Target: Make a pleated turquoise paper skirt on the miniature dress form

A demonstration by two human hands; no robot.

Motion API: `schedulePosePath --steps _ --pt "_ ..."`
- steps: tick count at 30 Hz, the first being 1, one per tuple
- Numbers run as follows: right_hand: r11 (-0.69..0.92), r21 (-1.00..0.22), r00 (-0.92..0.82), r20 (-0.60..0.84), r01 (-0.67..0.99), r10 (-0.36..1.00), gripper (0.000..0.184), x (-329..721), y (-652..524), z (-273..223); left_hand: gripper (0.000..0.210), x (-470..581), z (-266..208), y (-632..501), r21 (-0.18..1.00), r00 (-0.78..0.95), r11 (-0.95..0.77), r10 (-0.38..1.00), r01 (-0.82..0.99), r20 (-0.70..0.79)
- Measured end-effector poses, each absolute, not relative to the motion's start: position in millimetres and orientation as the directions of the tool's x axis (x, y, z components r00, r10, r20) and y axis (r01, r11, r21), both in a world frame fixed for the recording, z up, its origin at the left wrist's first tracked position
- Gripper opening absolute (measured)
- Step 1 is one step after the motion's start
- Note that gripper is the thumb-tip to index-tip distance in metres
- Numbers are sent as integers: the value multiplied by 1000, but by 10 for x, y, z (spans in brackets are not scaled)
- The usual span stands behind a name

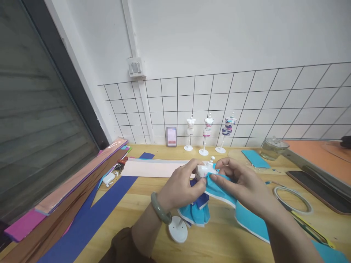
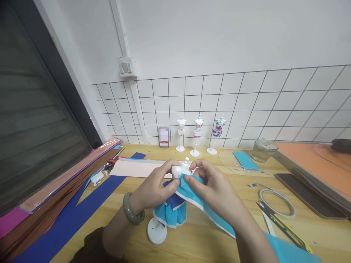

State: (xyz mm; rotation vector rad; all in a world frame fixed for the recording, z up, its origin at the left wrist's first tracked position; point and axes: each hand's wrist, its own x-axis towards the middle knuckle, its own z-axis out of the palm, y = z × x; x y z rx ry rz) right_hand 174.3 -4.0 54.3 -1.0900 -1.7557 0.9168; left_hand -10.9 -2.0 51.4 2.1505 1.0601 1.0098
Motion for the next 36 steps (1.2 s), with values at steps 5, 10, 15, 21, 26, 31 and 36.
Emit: schedulePosePath --steps 5,10,15,21,26,31,36 --pt "352 -888 -252 283 296 926 23 1726 -57 516 21 -108 535 -50 756 400 -519 840 399 365" --pt "383 -847 -238 312 369 920 25 1721 -58 474 21 -94 529 -48 758 366 -515 848 401 383" --pt "408 -824 -243 335 393 910 27 1709 -48 441 18 -84 501 -30 728 319 -518 854 450 410" --pt "410 -817 -263 325 405 908 29 1710 -38 410 15 -68 479 -21 705 283 -510 860 492 425" --pt "419 -789 -230 351 449 908 28 1690 -70 434 18 -63 485 -18 702 279 -517 856 490 435" --pt "431 -755 -198 385 494 901 30 1675 -87 473 17 -81 472 2 701 287 -524 852 484 438" --pt "415 -776 -212 357 475 910 33 1700 -88 500 21 -112 448 25 696 323 -544 839 469 438"
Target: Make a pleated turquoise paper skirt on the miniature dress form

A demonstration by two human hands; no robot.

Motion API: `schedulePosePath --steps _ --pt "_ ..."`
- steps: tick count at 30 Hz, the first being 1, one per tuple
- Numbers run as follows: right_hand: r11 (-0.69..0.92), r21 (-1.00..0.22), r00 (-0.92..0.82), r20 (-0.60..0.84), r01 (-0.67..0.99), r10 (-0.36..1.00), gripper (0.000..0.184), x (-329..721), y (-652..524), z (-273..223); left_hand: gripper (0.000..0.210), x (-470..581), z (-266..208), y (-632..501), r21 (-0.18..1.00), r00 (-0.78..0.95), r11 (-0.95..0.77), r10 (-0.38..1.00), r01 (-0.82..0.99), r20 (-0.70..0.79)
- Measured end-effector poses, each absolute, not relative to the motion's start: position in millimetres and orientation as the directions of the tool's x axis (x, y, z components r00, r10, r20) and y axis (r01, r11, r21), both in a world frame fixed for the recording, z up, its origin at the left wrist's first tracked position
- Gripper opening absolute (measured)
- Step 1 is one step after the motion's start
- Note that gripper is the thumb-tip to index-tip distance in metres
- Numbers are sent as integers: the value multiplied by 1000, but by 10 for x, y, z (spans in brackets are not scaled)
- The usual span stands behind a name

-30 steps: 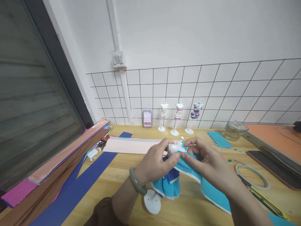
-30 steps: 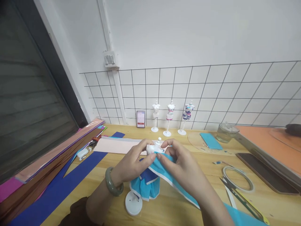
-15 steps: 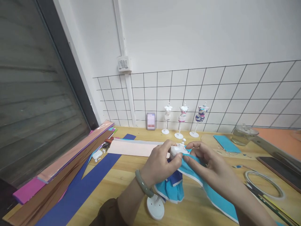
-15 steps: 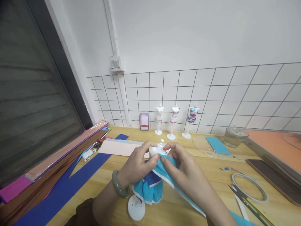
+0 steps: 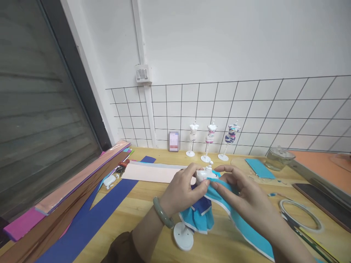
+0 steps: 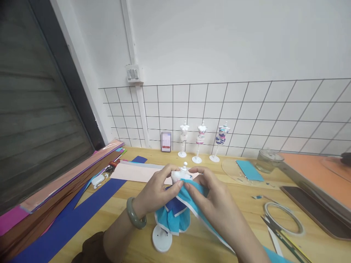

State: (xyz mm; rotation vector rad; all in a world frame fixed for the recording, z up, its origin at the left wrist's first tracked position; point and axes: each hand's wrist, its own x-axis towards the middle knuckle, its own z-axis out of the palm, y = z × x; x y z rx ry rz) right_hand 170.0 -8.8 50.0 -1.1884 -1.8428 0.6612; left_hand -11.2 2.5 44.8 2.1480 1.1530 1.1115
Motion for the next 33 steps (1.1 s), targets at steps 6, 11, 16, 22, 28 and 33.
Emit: schedulePosePath --steps 6,11,16,22,28,33 --pt "398 -699 -196 354 594 914 33 1681 -117 516 14 -73 441 30 675 305 -547 837 496 455" --pt "347 -658 -100 382 668 919 34 1639 -144 531 15 -42 424 40 635 251 -539 835 553 489" --pt "313 -666 -79 358 677 930 40 1662 -149 553 16 -54 417 45 640 217 -501 854 582 472" --pt "253 -739 -117 232 624 966 38 1702 -166 605 19 -74 430 57 641 205 -489 860 592 467" --pt "352 -745 -209 283 567 936 34 1670 -190 621 21 -88 433 58 644 238 -501 859 578 454" --pt "385 -766 -266 285 515 921 30 1677 -189 627 20 -97 440 53 667 258 -513 856 540 449"
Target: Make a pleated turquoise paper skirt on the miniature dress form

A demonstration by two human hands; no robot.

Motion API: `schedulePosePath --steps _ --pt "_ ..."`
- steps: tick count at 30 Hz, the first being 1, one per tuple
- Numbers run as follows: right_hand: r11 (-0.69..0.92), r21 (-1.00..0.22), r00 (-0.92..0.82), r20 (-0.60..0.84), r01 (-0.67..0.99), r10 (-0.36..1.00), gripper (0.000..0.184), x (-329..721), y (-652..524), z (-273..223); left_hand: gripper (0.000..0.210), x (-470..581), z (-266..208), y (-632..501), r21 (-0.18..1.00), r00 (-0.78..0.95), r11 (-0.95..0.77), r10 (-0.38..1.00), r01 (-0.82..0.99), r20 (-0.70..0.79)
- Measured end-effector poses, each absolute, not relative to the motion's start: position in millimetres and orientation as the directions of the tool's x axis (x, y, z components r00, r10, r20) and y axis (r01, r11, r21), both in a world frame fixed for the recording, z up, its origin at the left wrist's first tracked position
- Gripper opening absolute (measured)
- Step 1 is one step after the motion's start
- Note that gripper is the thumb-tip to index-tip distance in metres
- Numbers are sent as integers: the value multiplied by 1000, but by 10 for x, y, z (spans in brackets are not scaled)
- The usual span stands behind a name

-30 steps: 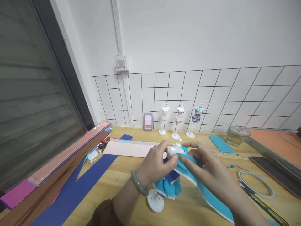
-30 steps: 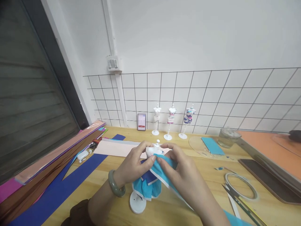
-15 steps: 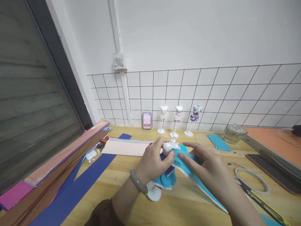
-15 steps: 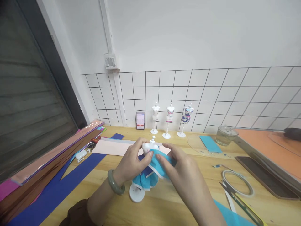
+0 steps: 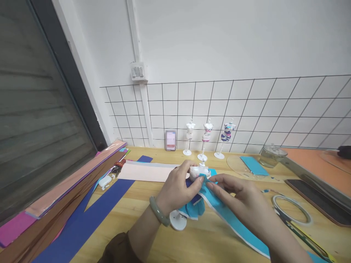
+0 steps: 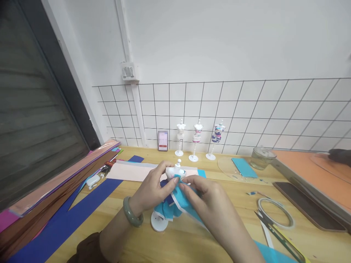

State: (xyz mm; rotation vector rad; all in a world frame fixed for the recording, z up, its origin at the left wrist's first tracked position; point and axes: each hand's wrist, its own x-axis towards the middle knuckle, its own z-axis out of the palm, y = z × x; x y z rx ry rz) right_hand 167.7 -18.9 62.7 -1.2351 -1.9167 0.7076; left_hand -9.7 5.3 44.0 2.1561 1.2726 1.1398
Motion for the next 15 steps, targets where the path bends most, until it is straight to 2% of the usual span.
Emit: schedulePosePath --steps 7,15 --pt "412 -779 -301 297 472 906 27 1696 -147 616 21 -106 442 58 677 265 -512 857 528 442" --pt "356 -794 -261 255 493 931 24 1719 -115 579 24 -117 453 47 683 279 -521 853 512 441"
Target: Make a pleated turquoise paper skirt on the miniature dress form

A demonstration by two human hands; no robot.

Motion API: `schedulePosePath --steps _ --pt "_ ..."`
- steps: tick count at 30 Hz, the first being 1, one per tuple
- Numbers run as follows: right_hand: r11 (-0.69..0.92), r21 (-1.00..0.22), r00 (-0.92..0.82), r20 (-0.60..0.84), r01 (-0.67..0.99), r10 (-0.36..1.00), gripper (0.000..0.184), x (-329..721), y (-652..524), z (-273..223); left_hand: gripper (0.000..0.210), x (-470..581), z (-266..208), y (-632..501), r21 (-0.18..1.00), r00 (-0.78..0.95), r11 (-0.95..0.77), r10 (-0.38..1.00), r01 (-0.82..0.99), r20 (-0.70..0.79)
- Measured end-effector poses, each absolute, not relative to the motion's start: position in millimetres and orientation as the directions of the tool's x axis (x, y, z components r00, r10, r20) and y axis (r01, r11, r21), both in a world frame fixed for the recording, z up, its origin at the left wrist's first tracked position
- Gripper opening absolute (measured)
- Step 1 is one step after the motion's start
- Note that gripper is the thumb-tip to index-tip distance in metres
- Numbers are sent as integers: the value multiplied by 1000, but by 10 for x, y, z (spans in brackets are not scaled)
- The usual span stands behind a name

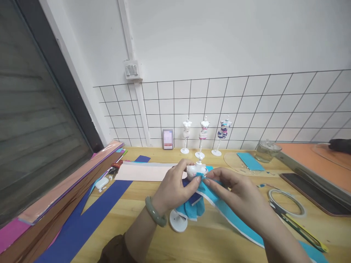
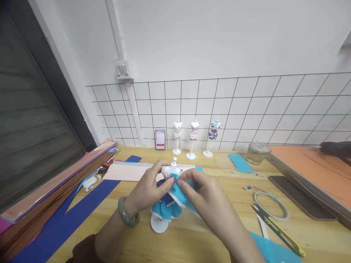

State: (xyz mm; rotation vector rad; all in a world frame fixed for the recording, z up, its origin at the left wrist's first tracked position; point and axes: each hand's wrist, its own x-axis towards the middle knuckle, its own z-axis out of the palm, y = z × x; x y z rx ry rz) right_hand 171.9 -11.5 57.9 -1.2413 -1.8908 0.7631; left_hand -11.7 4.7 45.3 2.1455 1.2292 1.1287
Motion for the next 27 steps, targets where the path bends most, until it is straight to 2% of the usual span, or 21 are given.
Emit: schedulePosePath --steps 18,27 --pt "345 -776 -195 285 528 939 23 1717 -130 608 22 -122 474 34 677 357 -569 821 467 444" --pt "392 -785 -259 300 479 918 19 1670 -133 592 22 -121 471 26 721 322 -530 847 446 422"
